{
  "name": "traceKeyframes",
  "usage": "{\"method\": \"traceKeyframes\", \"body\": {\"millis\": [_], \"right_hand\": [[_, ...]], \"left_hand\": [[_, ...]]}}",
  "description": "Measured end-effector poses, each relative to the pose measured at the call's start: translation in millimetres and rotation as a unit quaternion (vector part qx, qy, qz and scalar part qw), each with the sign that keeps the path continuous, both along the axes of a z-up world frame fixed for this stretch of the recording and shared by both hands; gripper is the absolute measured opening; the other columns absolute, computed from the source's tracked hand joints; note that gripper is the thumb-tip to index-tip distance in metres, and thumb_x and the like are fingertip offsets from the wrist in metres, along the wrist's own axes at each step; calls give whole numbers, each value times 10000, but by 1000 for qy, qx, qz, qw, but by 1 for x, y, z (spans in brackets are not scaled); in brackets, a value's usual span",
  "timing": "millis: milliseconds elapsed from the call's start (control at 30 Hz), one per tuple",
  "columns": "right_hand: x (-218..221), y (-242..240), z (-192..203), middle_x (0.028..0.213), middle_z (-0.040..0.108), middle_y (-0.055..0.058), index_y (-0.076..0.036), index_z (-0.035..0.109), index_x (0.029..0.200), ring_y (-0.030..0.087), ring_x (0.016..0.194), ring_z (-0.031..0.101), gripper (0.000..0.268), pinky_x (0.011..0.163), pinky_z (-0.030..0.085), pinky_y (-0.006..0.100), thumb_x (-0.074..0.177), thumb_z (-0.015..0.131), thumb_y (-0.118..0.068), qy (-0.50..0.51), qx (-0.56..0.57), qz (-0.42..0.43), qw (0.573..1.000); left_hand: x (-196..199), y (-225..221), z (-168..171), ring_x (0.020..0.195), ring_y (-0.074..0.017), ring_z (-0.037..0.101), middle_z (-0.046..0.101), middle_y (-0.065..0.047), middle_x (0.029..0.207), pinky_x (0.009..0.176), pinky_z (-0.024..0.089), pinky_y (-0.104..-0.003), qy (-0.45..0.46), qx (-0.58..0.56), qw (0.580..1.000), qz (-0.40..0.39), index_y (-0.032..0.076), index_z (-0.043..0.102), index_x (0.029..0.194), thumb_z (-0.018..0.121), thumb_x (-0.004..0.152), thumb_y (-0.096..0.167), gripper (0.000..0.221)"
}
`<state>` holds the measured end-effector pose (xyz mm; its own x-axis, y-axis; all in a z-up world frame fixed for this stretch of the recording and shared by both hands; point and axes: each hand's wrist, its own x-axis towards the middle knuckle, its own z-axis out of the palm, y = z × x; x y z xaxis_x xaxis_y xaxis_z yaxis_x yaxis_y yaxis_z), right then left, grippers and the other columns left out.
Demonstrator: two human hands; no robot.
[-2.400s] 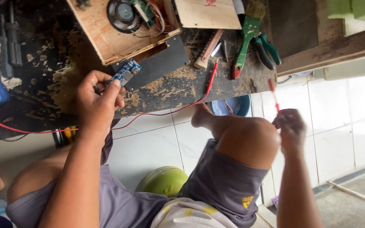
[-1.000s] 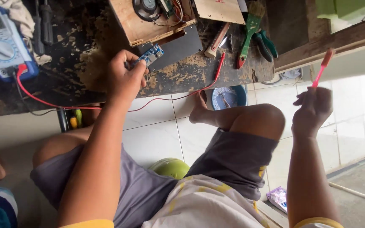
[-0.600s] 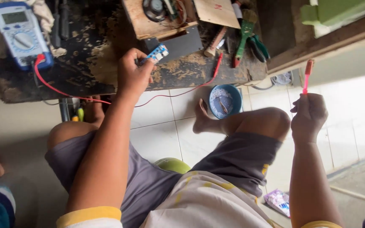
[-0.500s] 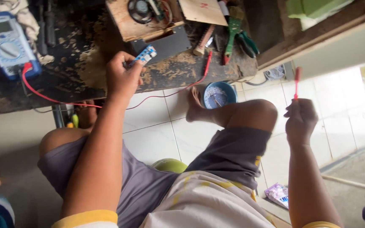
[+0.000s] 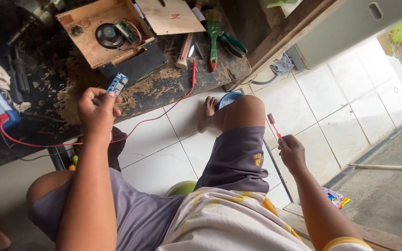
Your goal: Testing a circuit board using a digital multimeter to diagnose faults in a wooden speaker assembly.
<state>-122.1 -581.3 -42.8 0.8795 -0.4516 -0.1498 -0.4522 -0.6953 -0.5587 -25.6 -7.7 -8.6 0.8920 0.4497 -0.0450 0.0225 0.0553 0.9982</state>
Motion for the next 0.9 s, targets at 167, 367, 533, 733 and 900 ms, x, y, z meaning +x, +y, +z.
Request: {"method": "traceKeyframes", "body": {"millis": [167,367,533,733,900], "right_hand": [[-17,-11,-20,755,699,148,-40,744,1046,267,638,692,206,646,530,403,1026,635,-214,15,23,-24,999],[-33,-22,-67,749,706,158,-55,758,1025,281,642,699,211,658,529,406,1008,652,-236,63,34,-49,996],[-37,-18,-72,731,718,119,-98,767,1009,254,630,717,212,649,541,384,983,669,-285,96,29,-52,994],[-14,-29,-63,723,660,134,-117,732,1031,284,662,643,170,638,502,419,1054,640,-258,-39,31,-63,997],[60,27,33,741,584,131,-38,654,1186,175,631,556,97,630,430,271,1153,641,-128,-274,102,1,956]], "left_hand": [[-2,0,-2,478,-78,579,707,-145,816,420,355,-166,10,-17,1000,-1,54,582,1013,636,983,98,76],[-7,0,-2,478,-80,576,704,-143,828,404,328,-154,24,-33,999,5,70,566,1024,638,981,94,87],[-6,0,2,486,-83,581,705,-135,839,403,310,-144,37,-40,999,4,87,559,1028,644,978,105,100],[1,-1,-4,476,-86,581,709,-151,827,435,387,-159,39,-73,996,28,86,566,1062,657,973,118,131],[9,0,-6,479,-100,596,711,-185,808,442,420,-193,16,-20,999,31,31,599,1003,674,945,98,115]]}}
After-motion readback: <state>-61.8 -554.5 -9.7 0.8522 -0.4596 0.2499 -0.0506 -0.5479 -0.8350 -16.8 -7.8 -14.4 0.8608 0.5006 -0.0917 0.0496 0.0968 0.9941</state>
